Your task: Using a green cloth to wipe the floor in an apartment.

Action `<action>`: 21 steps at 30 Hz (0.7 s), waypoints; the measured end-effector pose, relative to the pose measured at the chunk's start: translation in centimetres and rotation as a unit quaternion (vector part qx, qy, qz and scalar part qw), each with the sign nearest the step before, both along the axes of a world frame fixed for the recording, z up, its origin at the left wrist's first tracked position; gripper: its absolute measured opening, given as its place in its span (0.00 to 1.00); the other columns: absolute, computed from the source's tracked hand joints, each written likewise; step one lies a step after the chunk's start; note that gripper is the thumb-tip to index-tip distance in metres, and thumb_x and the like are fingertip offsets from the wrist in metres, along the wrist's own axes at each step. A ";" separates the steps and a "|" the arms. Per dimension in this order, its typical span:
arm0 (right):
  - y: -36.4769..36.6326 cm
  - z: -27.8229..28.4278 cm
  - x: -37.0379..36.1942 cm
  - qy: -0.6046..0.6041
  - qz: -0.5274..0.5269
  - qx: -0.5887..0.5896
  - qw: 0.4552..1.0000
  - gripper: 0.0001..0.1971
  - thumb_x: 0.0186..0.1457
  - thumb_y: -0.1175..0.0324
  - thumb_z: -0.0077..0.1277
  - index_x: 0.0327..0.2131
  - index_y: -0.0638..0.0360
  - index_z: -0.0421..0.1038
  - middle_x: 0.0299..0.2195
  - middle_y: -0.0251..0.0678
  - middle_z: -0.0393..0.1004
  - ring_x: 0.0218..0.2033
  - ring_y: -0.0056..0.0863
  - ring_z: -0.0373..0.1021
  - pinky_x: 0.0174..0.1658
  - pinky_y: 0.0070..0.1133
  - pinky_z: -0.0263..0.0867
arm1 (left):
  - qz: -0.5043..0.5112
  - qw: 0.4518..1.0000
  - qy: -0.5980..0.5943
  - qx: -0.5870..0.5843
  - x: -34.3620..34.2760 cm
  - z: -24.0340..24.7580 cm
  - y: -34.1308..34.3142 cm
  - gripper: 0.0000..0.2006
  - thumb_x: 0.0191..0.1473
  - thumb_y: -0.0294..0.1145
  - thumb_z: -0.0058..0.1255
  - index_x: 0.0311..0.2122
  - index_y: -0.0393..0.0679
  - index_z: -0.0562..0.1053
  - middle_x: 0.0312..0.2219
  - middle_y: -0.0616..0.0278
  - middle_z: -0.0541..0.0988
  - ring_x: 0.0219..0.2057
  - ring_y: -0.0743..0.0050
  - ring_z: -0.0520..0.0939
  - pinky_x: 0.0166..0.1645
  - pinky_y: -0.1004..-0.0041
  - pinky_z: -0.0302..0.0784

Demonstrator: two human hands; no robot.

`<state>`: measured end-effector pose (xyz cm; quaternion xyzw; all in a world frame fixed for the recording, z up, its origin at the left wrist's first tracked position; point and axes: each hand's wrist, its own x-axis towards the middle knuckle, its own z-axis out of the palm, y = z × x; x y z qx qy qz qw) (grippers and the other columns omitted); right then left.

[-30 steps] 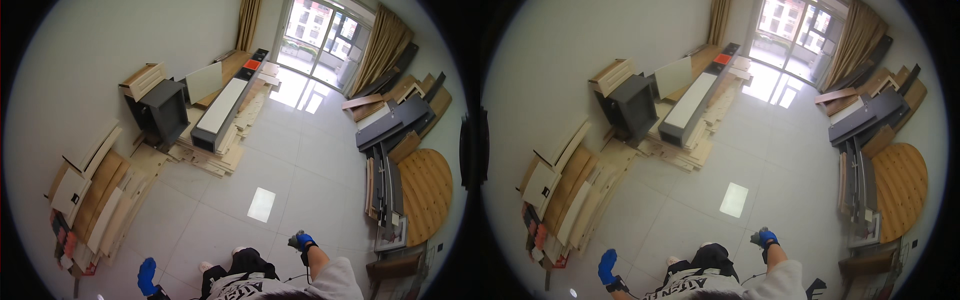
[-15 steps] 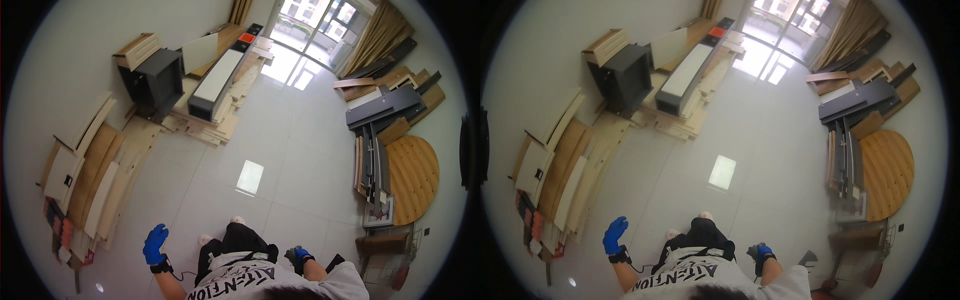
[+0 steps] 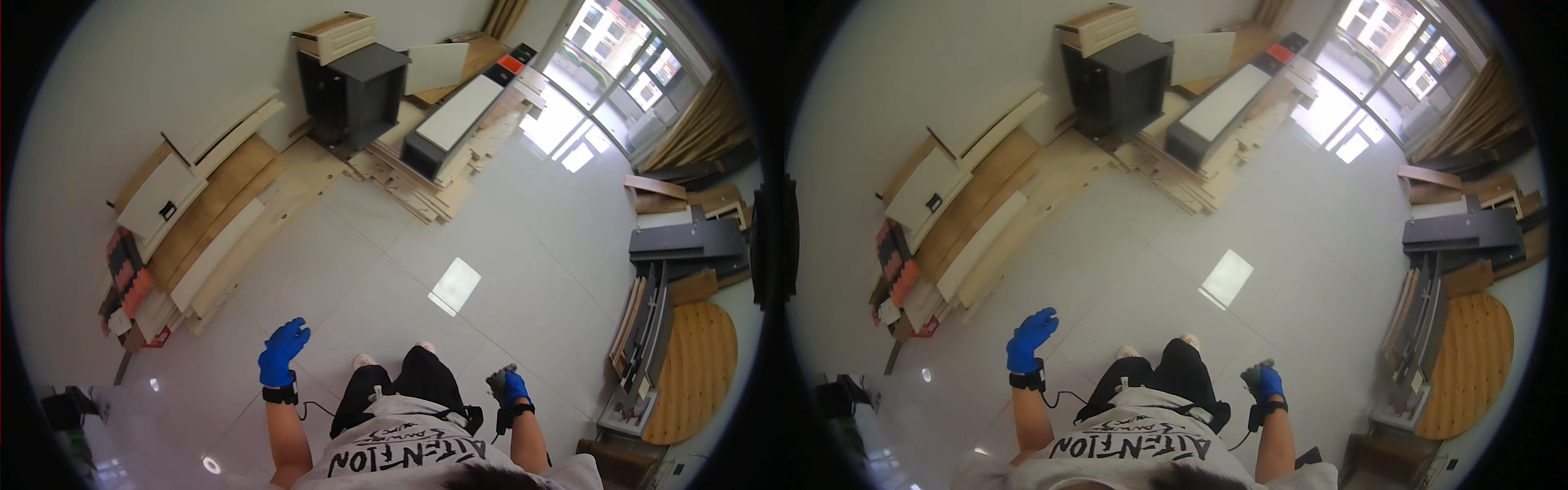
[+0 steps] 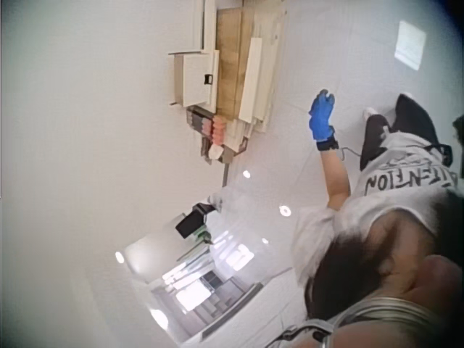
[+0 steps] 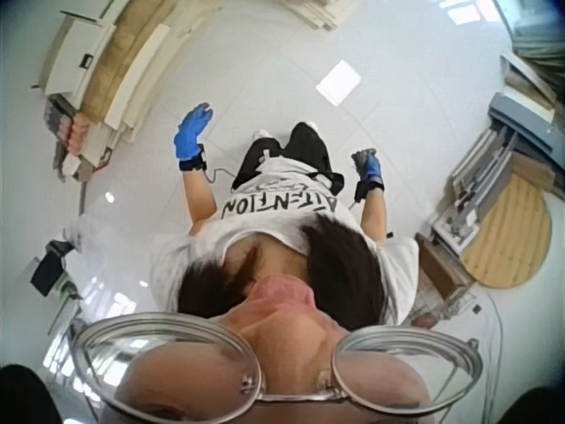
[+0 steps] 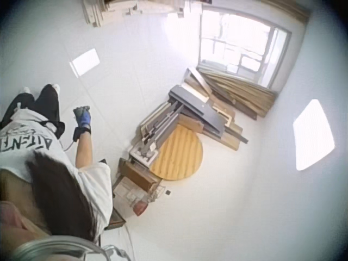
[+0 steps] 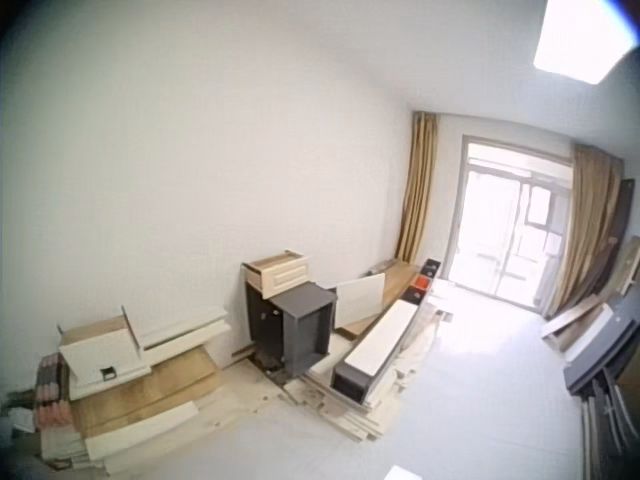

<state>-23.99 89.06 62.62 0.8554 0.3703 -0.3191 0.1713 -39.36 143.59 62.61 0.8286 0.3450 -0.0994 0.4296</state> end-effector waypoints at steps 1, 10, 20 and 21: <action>-1.4 -0.9 -1.1 0.007 0.042 -0.025 0.999 0.09 0.50 0.63 0.43 0.33 0.48 0.71 0.31 0.34 0.75 0.35 0.38 0.72 0.44 0.39 0.63 | -0.014 1.000 0.007 0.012 1.3 1.7 -0.8 0.19 0.48 0.42 0.51 0.44 0.45 0.70 0.29 0.55 0.77 0.32 0.60 0.78 0.37 0.67 0.72; -10.4 -10.9 -9.4 0.260 -0.412 -0.082 0.869 0.10 0.49 0.60 0.45 0.32 0.50 0.72 0.28 0.37 0.75 0.33 0.37 0.72 0.36 0.34 0.66 | 0.029 0.994 -0.070 0.075 0.3 2.5 -1.4 0.19 0.49 0.45 0.49 0.43 0.45 0.69 0.33 0.53 0.76 0.38 0.56 0.76 0.41 0.62 0.71; 7.0 -5.5 11.8 0.111 -0.012 0.031 0.993 0.08 0.44 0.62 0.50 0.28 0.52 0.72 0.28 0.39 0.74 0.33 0.38 0.71 0.36 0.31 0.66 | 0.109 0.984 -0.078 0.119 1.5 4.7 1.2 0.16 0.47 0.36 0.54 0.42 0.47 0.72 0.33 0.58 0.77 0.39 0.62 0.77 0.42 0.68 0.71; 8.9 -5.9 13.7 0.129 -0.091 0.055 0.986 0.08 0.44 0.62 0.50 0.28 0.52 0.72 0.27 0.39 0.74 0.33 0.37 0.71 0.36 0.31 0.66 | 0.093 0.976 -0.110 0.163 2.4 5.7 1.3 0.15 0.46 0.34 0.55 0.42 0.47 0.73 0.33 0.59 0.77 0.38 0.63 0.77 0.41 0.70 0.72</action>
